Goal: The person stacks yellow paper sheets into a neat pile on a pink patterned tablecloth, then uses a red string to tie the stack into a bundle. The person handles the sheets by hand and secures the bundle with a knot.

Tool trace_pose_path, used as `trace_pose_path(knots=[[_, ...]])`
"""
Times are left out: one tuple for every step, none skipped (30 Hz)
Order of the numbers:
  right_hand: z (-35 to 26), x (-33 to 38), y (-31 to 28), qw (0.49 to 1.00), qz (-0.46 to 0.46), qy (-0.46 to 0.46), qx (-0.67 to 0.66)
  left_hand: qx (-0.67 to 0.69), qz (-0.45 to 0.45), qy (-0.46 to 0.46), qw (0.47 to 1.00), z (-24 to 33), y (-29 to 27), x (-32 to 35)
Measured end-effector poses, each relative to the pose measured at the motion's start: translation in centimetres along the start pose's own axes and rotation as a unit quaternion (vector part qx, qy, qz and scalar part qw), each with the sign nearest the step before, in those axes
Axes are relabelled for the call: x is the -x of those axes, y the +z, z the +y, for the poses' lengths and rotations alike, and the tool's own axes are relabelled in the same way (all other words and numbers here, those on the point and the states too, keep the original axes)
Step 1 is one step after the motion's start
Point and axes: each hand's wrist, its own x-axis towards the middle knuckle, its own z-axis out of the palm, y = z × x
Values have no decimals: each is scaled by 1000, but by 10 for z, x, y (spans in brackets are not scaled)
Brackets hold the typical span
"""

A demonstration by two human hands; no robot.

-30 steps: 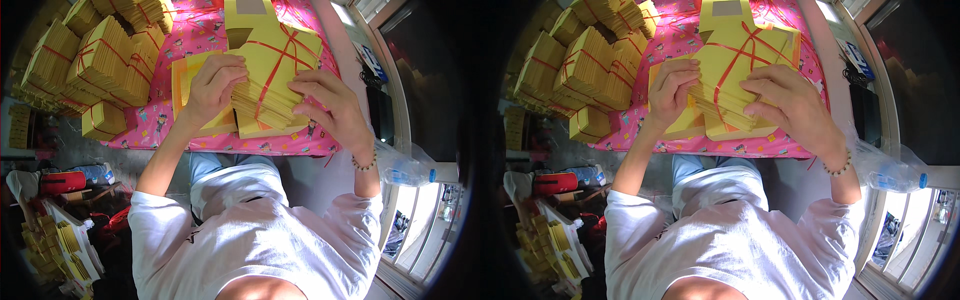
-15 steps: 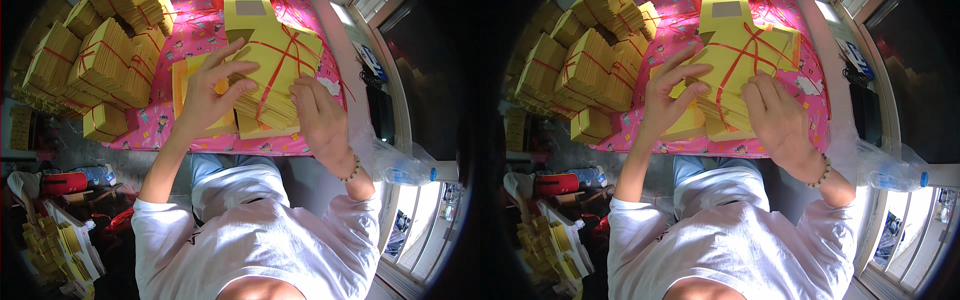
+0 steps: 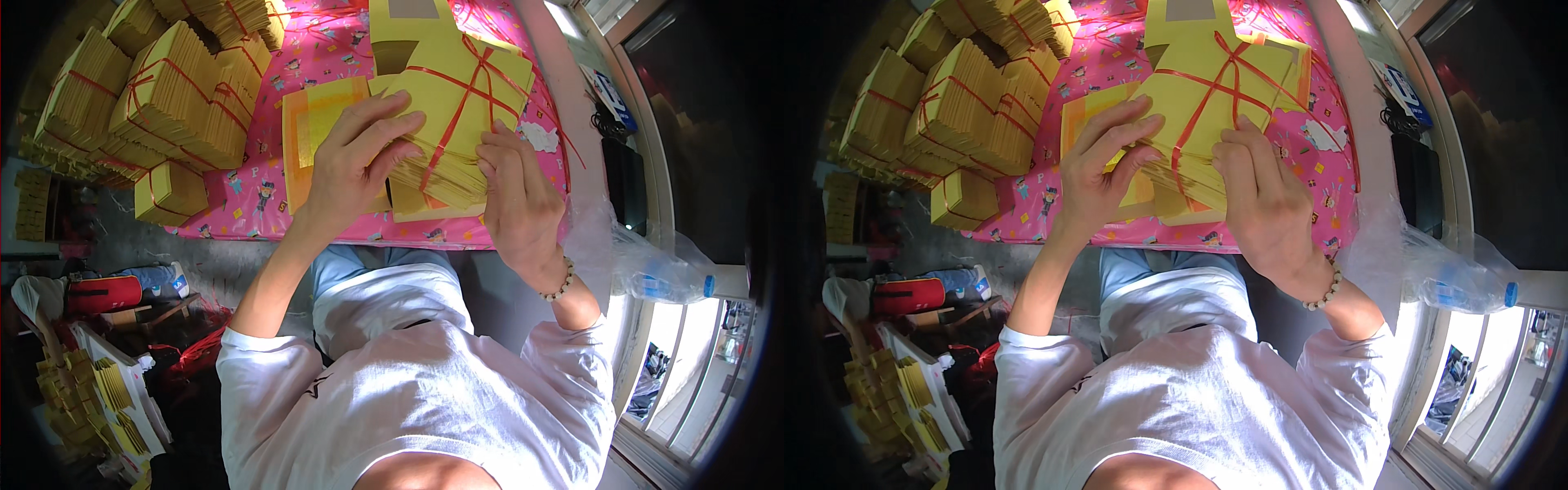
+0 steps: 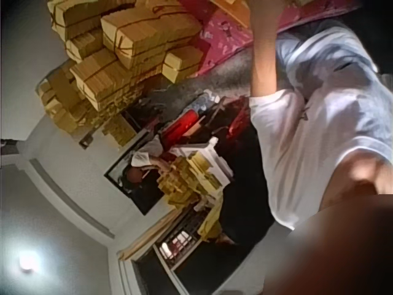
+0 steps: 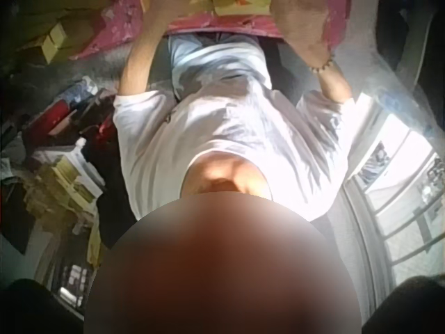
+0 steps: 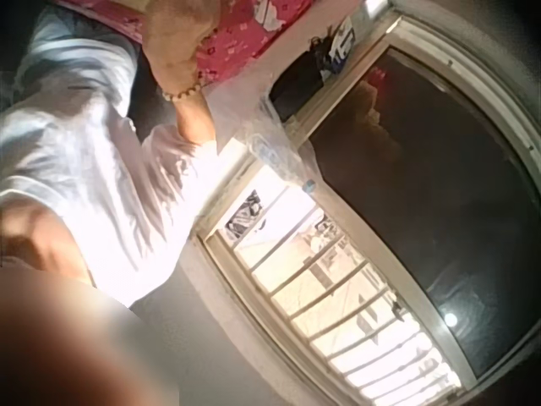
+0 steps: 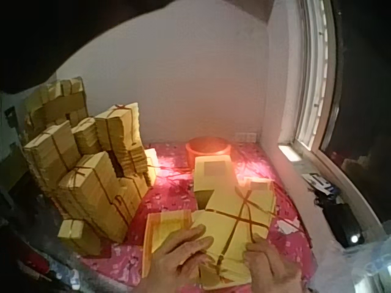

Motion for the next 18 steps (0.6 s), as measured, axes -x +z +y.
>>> trace_pose_path(knots=[[-1, 1, 0, 1000, 0, 3, -1, -9, 1, 4, 1000, 0, 0, 1], [-2, 1, 1, 1000, 0, 5, -2, -17, 2, 7, 1000, 0, 0, 2], [-2, 0, 1, 1000, 0, 5, -4, -21, 4, 6, 1000, 0, -1, 2], [-3, -2, 1, 1000, 0, 4, -5, -25, 5, 4, 1000, 0, -1, 1], [-4, -3, 1, 1000, 0, 3, -6, -28, 7, 3, 1000, 1, -1, 1], [-5, -3, 1, 1000, 2, 7, -4, -27, 2, -3, 1000, 1, -2, 2], [-7, -3, 1, 1000, 4, 11, -2, -25, -2, -9, 1000, 2, -3, 2], [-7, -3, 1, 1000, 6, 15, 0, -24, -7, -14, 1000, 3, -3, 2], [-6, -3, 2, 1000, 9, 14, 4, -17, 2, -14, 1000, 3, -3, 1], [-4, -3, 3, 1000, 12, 12, 8, -11, 10, -14, 1000, 3, -1, 0], [-2, -3, 4, 1000, 14, 11, 12, -5, 19, -13, 1000, 4, 0, -2], [-1, -3, 3, 1000, 10, 4, 9, 9, 21, -24, 999, 7, 1, -2], [0, -3, 1, 1000, 6, -3, 6, 23, 23, -36, 999, 10, 1, -2], [2, -4, -1, 1000, 2, -9, 3, 38, 25, -47, 998, 12, 3, -2], [3, -7, -6, 999, -17, -11, -26, 39, 36, -52, 997, 12, 5, -2], [6, -11, -12, 998, -37, -13, -55, 40, 47, -57, 997, 10, 8, -1], [9, -15, -18, 995, -56, -15, -84, 40, 58, -62, 996, 10, 11, -1], [14, -17, -22, 992, -73, -13, -105, 37, 61, -61, 996, 11, 13, -2]])
